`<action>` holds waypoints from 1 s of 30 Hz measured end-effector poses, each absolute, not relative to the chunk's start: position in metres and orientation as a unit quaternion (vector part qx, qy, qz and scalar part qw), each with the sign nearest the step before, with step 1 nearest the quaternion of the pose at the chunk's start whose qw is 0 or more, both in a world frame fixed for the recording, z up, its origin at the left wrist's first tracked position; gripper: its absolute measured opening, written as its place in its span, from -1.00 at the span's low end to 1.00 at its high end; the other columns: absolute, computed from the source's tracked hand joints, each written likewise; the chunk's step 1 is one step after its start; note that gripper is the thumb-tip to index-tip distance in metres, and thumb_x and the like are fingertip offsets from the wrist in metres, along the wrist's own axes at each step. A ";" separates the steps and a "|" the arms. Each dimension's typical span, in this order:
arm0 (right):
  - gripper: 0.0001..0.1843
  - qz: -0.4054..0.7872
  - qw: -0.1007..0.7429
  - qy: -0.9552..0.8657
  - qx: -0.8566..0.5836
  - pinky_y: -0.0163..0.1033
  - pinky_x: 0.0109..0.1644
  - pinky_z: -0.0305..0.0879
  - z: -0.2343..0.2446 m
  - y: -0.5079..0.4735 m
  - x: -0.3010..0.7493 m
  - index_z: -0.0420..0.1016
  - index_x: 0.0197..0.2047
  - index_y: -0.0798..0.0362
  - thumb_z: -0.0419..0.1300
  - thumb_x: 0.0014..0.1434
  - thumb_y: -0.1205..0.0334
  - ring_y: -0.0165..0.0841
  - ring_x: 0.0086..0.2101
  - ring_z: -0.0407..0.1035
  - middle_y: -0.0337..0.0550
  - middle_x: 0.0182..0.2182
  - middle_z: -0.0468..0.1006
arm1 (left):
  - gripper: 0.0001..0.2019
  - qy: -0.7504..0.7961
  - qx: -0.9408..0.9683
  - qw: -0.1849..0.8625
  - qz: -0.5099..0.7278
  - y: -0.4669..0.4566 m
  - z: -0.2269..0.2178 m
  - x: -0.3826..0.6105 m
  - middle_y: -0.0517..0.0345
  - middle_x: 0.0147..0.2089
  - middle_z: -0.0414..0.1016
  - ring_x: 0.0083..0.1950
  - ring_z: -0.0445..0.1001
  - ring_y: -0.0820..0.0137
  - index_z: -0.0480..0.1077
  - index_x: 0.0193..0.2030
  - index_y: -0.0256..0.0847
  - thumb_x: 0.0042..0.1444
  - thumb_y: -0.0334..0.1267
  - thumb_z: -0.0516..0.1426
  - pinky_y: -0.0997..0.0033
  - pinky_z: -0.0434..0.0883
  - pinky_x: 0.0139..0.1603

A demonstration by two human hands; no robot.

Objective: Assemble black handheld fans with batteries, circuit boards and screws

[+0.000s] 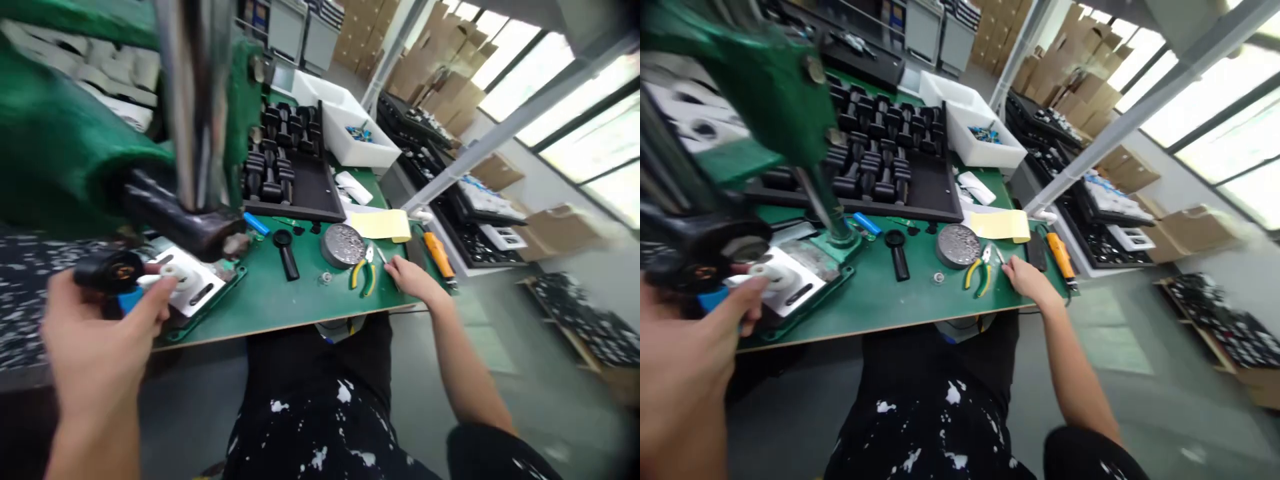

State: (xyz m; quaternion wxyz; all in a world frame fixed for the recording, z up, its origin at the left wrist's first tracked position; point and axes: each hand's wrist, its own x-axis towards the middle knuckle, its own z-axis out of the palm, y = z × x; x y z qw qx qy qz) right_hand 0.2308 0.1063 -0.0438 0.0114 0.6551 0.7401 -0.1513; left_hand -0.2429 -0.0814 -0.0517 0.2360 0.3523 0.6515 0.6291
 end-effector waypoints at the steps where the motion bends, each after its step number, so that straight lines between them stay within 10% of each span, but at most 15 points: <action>1: -0.75 -0.153 0.007 0.747 0.647 -0.18 -0.20 0.27 -0.046 0.105 0.232 0.40 -0.27 0.02 0.14 0.42 0.06 -0.22 -0.33 0.49 -0.03 -0.36 0.61 | -0.52 0.687 0.322 0.158 0.631 -0.079 -0.046 -0.242 0.32 -0.25 0.55 -0.50 0.43 0.42 0.39 -0.01 0.01 0.01 -0.15 0.49 0.42 0.31 -0.65; 8: -0.57 -0.281 -0.172 0.730 0.598 -0.05 -0.47 0.47 -0.007 0.086 0.230 0.57 -0.32 -0.06 0.29 0.26 -0.27 -0.15 -0.59 0.45 -0.06 -0.59 0.50 | -0.53 0.684 0.324 0.190 0.625 -0.078 -0.042 -0.247 0.15 -0.07 0.62 -0.50 0.43 0.54 0.39 0.05 -0.11 0.09 -0.08 0.44 0.54 0.36 -0.61; 17: -0.85 -0.378 -0.449 0.747 0.313 -0.12 -0.27 0.71 -0.006 0.033 0.006 0.66 -0.05 -0.02 0.41 0.30 0.21 -0.19 -0.36 0.67 -0.15 -0.31 0.69 | -0.57 0.672 0.361 0.190 0.618 -0.084 -0.042 -0.251 0.14 -0.03 0.64 -0.24 0.62 0.37 0.42 0.11 -0.05 0.16 -0.19 0.42 0.45 0.60 -0.32; 30: -0.59 -0.339 -0.393 0.842 0.150 -0.17 0.01 0.72 -0.005 0.045 -0.056 0.55 0.21 -0.20 0.28 0.40 0.42 -0.28 -0.08 0.71 -0.26 -0.05 0.75 | -0.51 0.690 0.390 0.166 0.586 -0.086 -0.045 -0.256 0.15 -0.04 0.60 -0.07 0.67 0.26 0.41 0.19 -0.05 0.16 -0.21 0.42 0.29 0.67 -0.02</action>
